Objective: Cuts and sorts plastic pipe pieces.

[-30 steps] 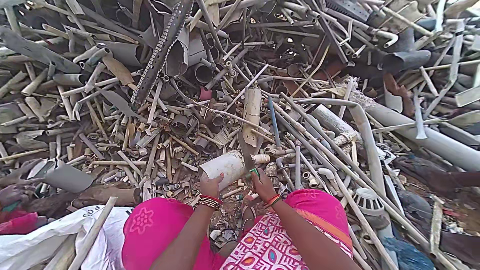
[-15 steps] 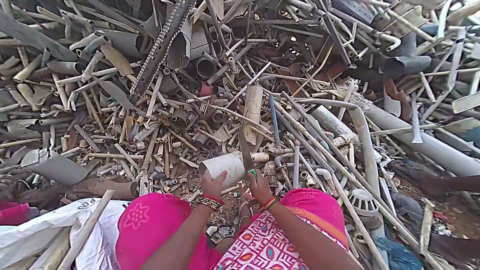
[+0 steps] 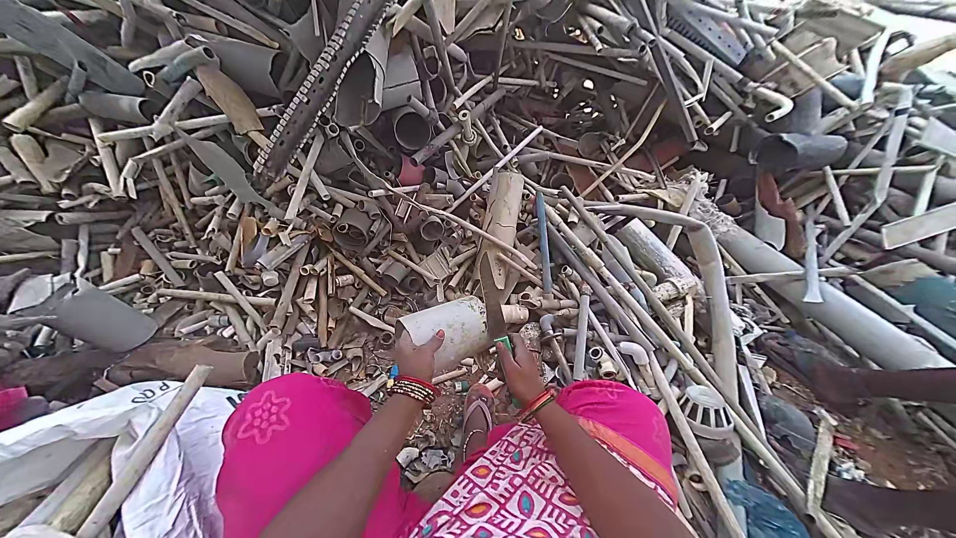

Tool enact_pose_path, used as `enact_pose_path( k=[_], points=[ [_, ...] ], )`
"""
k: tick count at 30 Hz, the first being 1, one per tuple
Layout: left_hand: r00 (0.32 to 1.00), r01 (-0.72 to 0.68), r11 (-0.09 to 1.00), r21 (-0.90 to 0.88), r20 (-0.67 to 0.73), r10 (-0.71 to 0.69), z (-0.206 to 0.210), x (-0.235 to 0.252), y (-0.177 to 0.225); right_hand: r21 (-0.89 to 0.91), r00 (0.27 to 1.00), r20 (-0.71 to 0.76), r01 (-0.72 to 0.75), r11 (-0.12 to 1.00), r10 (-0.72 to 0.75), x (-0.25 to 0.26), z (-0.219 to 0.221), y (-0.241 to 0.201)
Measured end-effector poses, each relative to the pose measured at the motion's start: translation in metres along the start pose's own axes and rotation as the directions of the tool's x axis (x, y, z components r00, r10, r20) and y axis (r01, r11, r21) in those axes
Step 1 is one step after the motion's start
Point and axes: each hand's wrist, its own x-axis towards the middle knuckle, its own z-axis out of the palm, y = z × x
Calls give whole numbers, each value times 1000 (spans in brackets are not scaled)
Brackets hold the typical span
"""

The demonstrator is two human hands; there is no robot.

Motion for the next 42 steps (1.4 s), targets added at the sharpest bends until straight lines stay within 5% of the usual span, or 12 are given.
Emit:
enact_pose_path(
  k=[9, 16, 29, 42],
  points=[
    [998, -31, 996, 78, 60, 26, -6, -3, 4, -307, 999, 13, 46, 951, -44, 10, -7, 0],
    [993, -63, 992, 106, 108, 52, -5, -12, -1, -620, 998, -51, -2, 784, -38, 0, -4, -27],
    [987, 15, 993, 114, 156, -33, -13, -6, 19, -723, 920, 38, 295, 625, -391, 8, -24, -7],
    [982, 103, 989, 107, 145, -118, -18, -6, 26, -757, 929, 43, 270, 594, -367, 4, -20, -9]
  ],
)
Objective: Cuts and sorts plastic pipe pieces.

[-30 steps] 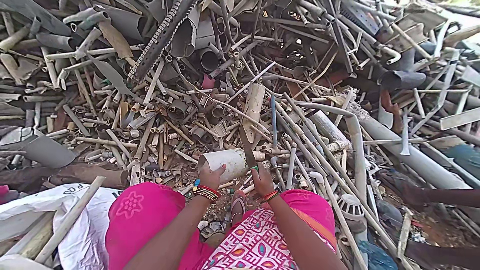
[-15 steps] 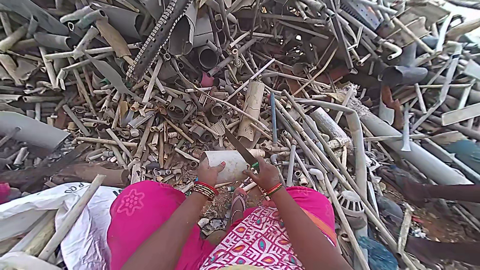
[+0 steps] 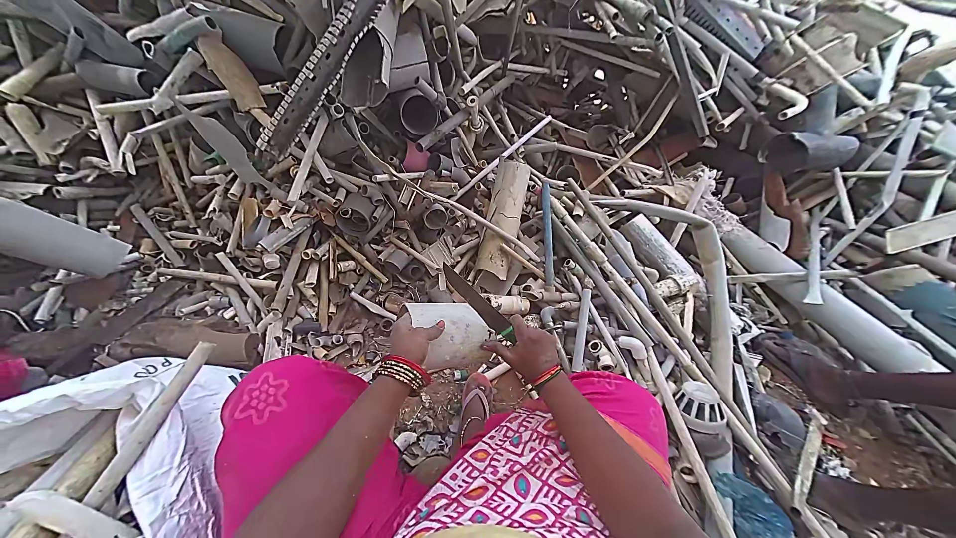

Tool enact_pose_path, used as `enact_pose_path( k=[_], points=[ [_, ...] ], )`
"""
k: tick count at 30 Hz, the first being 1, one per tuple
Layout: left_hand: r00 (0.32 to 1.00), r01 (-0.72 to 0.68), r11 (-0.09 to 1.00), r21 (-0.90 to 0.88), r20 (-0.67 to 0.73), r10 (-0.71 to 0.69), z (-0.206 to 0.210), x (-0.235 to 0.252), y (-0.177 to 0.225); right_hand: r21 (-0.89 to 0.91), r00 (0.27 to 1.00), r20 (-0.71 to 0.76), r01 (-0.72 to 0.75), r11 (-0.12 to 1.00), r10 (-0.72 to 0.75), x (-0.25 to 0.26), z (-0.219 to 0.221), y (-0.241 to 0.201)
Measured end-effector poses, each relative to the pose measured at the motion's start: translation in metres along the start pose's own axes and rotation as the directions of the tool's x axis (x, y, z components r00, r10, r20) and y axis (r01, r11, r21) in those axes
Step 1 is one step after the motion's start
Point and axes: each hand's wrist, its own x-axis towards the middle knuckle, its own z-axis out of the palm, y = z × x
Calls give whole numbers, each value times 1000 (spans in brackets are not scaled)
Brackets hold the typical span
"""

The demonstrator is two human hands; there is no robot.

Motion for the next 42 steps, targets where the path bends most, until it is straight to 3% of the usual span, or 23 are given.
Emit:
enact_pose_path(
  k=[9, 22, 24, 26, 31, 35, 42],
  points=[
    [1000, 18, 999, 30, -4, -18, -1, -1, -3, -25, 958, 268, -100, 995, 103, 7, -11, -6],
    [998, 14, 987, 158, 64, -24, -9, 2, -3, 6, 886, 456, 95, 995, -87, 21, -5, 9],
    [999, 18, 993, 115, 30, -22, -8, 4, -4, 66, 880, 456, 117, 991, -134, 17, -1, 7],
    [1000, 29, 999, 35, -10, -29, -8, 6, -3, 170, 901, 419, 47, 984, -115, 13, 5, 6],
    [999, 26, 998, -58, -40, -29, -10, 7, 2, 448, 986, 159, -119, 886, 52, 9, 20, 11],
    [999, -34, 997, -70, -18, 33, -10, 6, -1, 423, 975, 151, -213, 881, 163, 7, 7, 2],
    [989, -147, 989, -35, -12, 147, -9, 2, -12, 305, 969, 144, -235, 923, 200, 9, -6, -16]
  ],
)
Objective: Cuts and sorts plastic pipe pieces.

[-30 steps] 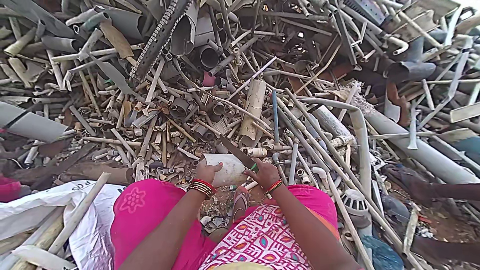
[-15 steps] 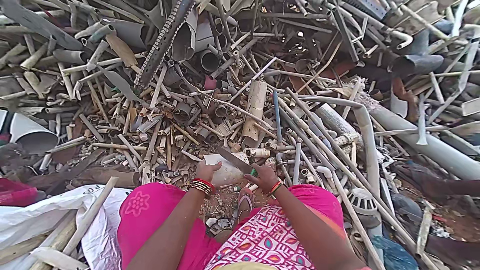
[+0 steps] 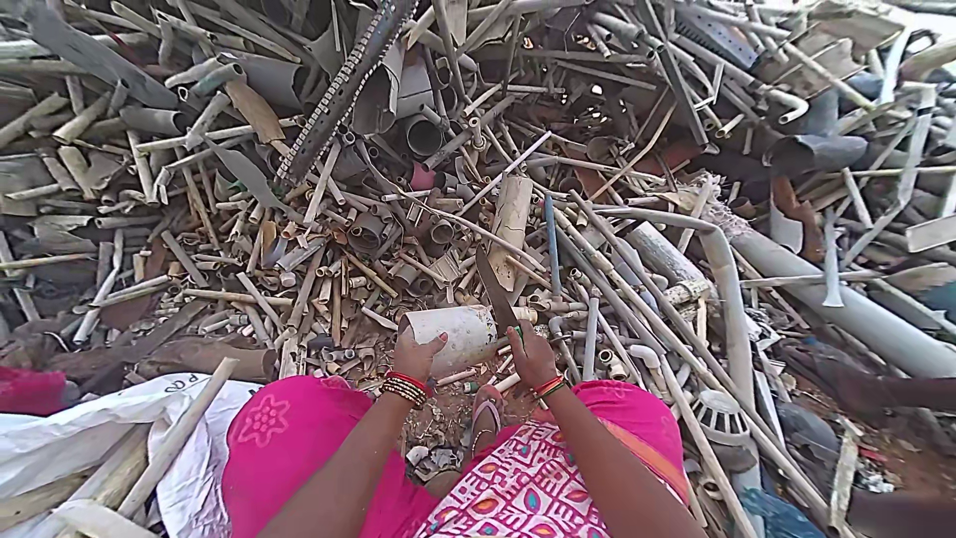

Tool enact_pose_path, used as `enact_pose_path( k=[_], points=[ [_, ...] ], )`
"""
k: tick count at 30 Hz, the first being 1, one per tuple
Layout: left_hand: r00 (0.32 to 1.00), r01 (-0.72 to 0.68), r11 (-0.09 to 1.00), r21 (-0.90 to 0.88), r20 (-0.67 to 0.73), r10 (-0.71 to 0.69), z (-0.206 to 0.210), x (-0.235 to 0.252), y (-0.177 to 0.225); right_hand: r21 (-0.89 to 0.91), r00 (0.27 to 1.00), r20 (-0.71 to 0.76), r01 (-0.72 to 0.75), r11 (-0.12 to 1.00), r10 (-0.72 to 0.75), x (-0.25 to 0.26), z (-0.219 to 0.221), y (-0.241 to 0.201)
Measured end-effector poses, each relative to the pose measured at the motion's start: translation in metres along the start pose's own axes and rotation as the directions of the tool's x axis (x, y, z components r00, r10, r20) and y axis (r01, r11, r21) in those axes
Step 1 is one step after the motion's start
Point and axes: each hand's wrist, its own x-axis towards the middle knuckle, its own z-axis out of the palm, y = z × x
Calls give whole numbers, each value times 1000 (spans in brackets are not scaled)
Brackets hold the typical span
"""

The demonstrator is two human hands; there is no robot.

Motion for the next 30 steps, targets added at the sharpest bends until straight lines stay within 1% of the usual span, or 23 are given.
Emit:
enact_pose_path(
  k=[3, 4, 5, 7, 8, 10, 12, 13, 15, 17, 18, 20, 21, 22, 23, 24, 25, 26, 27, 29, 30],
  points=[
    [999, -52, 998, 37, -5, 52, 0, -2, -4, -215, 989, 104, -80, 973, 104, -4, -6, -22],
    [997, -73, 996, 55, -11, 74, 0, -3, -7, -270, 982, 140, -86, 959, 128, -8, -5, -28],
    [996, -89, 993, 75, -21, 91, 1, -3, -10, -322, 974, 185, -68, 944, 133, -14, -2, -34],
    [993, -88, 991, 101, -66, 95, 1, -4, -12, -404, 953, 283, 16, 915, 108, -28, 6, -41],
    [993, -75, 991, 111, -85, 84, 1, -4, -11, -419, 948, 302, 36, 907, 102, -32, 9, -44],
    [994, -60, 983, 171, -77, 74, 2, -6, -10, -457, 955, 264, -1, 889, 136, -24, 12, -48],
    [990, -94, 961, 261, -75, 118, 7, -11, -14, -499, 952, 247, -37, 866, 183, -10, 8, -50],
    [988, -98, 956, 277, -91, 127, 8, -13, -15, -500, 953, 252, -22, 866, 170, -11, 8, -50],
    [986, -63, 970, 234, -137, 97, 5, -9, -12, -476, 947, 300, 40, 879, 119, -26, 12, -52],
    [983, -9, 990, 143, -180, 35, 2, -5, -11, -483, 932, 347, 77, 872, 110, -39, 19, -55],
    [983, 1, 994, 110, -184, 20, 2, -3, -10, -494, 931, 341, 63, 867, 127, -35, 19, -55],
    [988, 5, 995, 101, -154, 11, 7, -7, -12, -491, 918, 322, -45, 870, 230, -13, 12, -47],
    [991, 2, 998, 66, -136, 7, 10, -9, -11, -453, 905, 331, -94, 886, 265, 1, 8, -38],
    [993, 1, 1000, 3, -120, -1, 12, -8, -9, -362, 897, 347, -140, 922, 273, 11, 6, -25],
    [994, 4, 999, -48, -107, -9, 9, -6, -6, -209, 908, 338, -183, 961, 246, 15, 9, -12],
    [995, 17, 997, -81, -93, -25, 6, -3, -4, -16, 936, 288, -208, 978, 204, 13, 14, -1],
    [995, 39, 994, -106, -88, -48, 2, 0, -3, 194, 964, 200, -213, 958, 174, 8, 20, 9],
    [993, 74, 990, -122, -85, -85, -2, 3, -2, 376, 977, 117, -208, 903, 177, 3, 24, 13],
    [988, 123, 984, -132, -74, -133, -6, 6, 1, 517, 981, 56, -186, 836, 184, -2, 27, 15],
    [978, 198, 969, -150, -30, -205, -10, 10, 4, 725, 988, 25, -121, 678, 151, -10, 27, 14],
    [974, 222, 959, -176, -1, -226, -11, 11, 6, 794, 993, 25, -92, 601, 118, -12, 25, 12]
  ],
)
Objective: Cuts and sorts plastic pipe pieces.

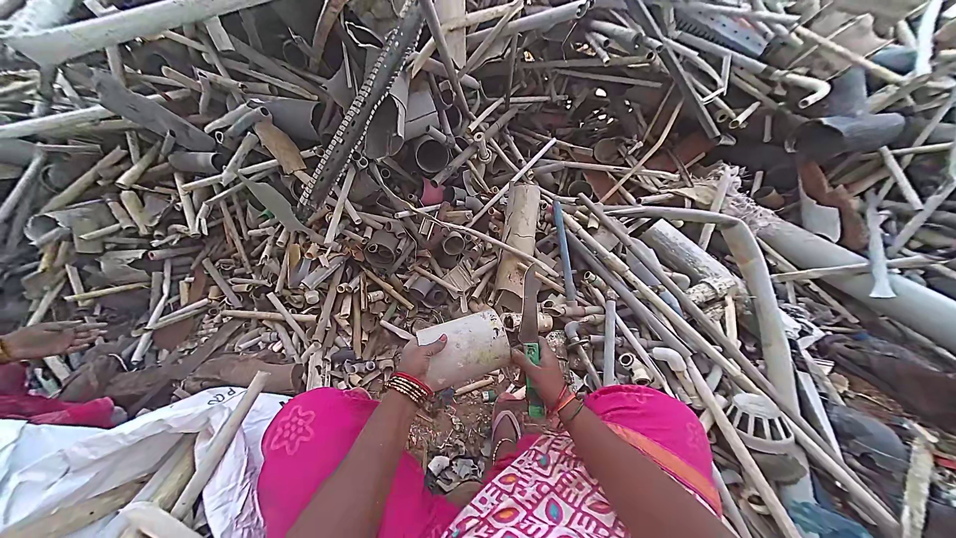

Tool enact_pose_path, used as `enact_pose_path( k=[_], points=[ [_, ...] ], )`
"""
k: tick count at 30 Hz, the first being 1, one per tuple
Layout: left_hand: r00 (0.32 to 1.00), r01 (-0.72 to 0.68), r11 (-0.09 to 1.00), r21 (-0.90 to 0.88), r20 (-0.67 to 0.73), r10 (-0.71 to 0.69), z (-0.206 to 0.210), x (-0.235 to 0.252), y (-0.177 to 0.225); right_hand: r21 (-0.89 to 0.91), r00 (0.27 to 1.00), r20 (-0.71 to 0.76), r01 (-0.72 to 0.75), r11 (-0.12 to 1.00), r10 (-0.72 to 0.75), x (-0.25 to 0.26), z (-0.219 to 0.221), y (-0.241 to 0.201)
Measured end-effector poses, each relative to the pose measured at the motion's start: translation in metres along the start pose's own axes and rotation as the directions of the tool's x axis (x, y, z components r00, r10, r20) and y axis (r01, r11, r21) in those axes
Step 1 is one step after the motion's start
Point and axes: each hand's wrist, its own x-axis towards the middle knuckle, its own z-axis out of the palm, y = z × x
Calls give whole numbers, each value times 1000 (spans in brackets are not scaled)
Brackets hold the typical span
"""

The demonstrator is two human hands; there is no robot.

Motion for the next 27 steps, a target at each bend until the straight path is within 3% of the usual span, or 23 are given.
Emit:
enact_pose_path(
  k=[2, 4, 6, 7, 9, 11, 13, 15, 17, 20, 23, 25, 27],
  points=[
    [995, 13, 995, -96, 96, -4, -1, -1, -1, 169, 1000, 2, 9, 986, -10, -3, 1, -5],
    [954, -25, 991, -128, 292, 61, -5, -3, -6, 286, 996, -90, 4, 958, 23, 0, 0, -12],
    [881, -205, 973, 101, 451, 139, -7, -7, -10, 340, 979, -173, -39, 940, 103, 5, -3, -20],
    [874, -304, 916, 263, 460, 157, -5, -11, -12, 338, 971, -193, -71, 939, 142, 7, -4, -24],
    [922, -322, 875, 361, 330, 203, 6, -17, -22, 190, 970, -201, -96, 977, 134, 12, -8, -27],
    [980, -188, 947, 261, 119, 162, 16, -17, -26, -245, 986, -162, -66, 967, 26, 11, -12, -28],
    [996, -33, 988, 152, -79, 46, 18, -8, -23, -696, 997, -62, -70, 715, 38, -1, -7, -44],
    [978, 60, 998, 19, -201, -55, 15, 2, -21, -910, 989, 37, -27, 413, 146, -15, 7, -57],
    [969, 43, 992, -118, -238, -70, 14, 8, -23, -967, 950, 158, 94, 237, 270, -29, 25, -56],
    [965, -29, 976, -214, -262, -29, 14, 8, -18, -942, 881, 334, 305, 138, 336, -39, 41, -43],
    [964, -75, 966, -246, -266, 7, 11, 8, -15, -959, 926, 271, 238, 151, 262, -15, 39, -39],
    [959, -86, 971, -225, -283, 20, 10, 7, -15, -972, 930, 223, 192, 133, 292, -6, 43, -44],
    [954, -88, 979, -184, -300, 30, 6, 9, -16, -960, 916, 277, 250, 127, 290, -17, 51, -43]
  ],
)
